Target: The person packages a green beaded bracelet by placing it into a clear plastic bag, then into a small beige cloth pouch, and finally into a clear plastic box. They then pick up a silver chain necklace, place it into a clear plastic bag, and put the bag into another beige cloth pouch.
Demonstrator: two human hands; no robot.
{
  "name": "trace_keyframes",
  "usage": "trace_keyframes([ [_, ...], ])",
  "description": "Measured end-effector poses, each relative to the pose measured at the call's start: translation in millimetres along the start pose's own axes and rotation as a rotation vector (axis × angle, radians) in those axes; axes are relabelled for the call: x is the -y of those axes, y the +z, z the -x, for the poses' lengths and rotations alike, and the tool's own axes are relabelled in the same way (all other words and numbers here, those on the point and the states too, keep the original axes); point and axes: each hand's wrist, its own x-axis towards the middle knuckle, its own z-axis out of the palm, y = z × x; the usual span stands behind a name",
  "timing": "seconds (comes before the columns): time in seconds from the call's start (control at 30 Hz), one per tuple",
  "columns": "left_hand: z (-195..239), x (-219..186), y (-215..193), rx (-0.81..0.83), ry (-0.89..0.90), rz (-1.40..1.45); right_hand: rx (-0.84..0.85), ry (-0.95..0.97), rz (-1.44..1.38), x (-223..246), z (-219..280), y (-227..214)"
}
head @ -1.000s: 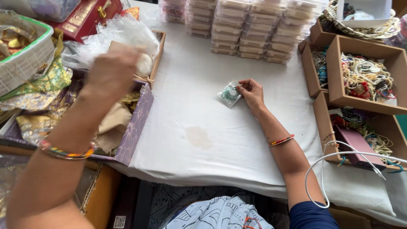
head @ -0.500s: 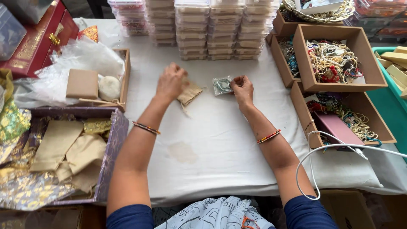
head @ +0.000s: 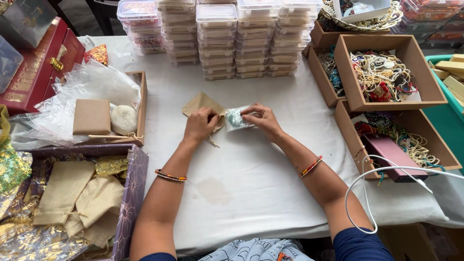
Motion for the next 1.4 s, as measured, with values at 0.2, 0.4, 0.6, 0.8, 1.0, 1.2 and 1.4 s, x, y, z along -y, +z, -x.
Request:
trace_keyframes([
  [0.2, -1.2, -10.7, 5.2, -0.126, 0.006, -0.053, 0.146, 0.058, 0.068, 6.3, 3.5, 8.9],
  [0.4, 15.0, -31.6, 0.5, -0.080, 0.139, -0.100, -0.036, 0.133, -0.135, -8.1, 3.5, 12.9],
  [0.6, 24.4, -45.8, -3.2, -0.159, 0.282, -0.173, -0.167, 0.141, -0.134, -6.5, 10.1, 26.1],
  [0.8, 23.7, -53.7, -2.1, -0.203, 0.309, -0.129, -0.271, 0.030, -0.071, -19.9, 5.1, 38.0],
  [1.0, 22.7, -44.5, 17.4, -0.200, 0.336, -0.028, -0.214, -0.022, -0.045, -21.0, 7.2, 47.5],
  [1.2, 17.4, -55.3, -24.1, 0.020, 0.413, -0.170, -0.090, 0.052, -0.211, -29.9, 7.7, 32.6],
  [1.4, 7.7, -28.1, -23.0, 0.048, 0.479, -0.422, -0.019, 0.085, -0.249, -6.0, 11.4, 46.5],
])
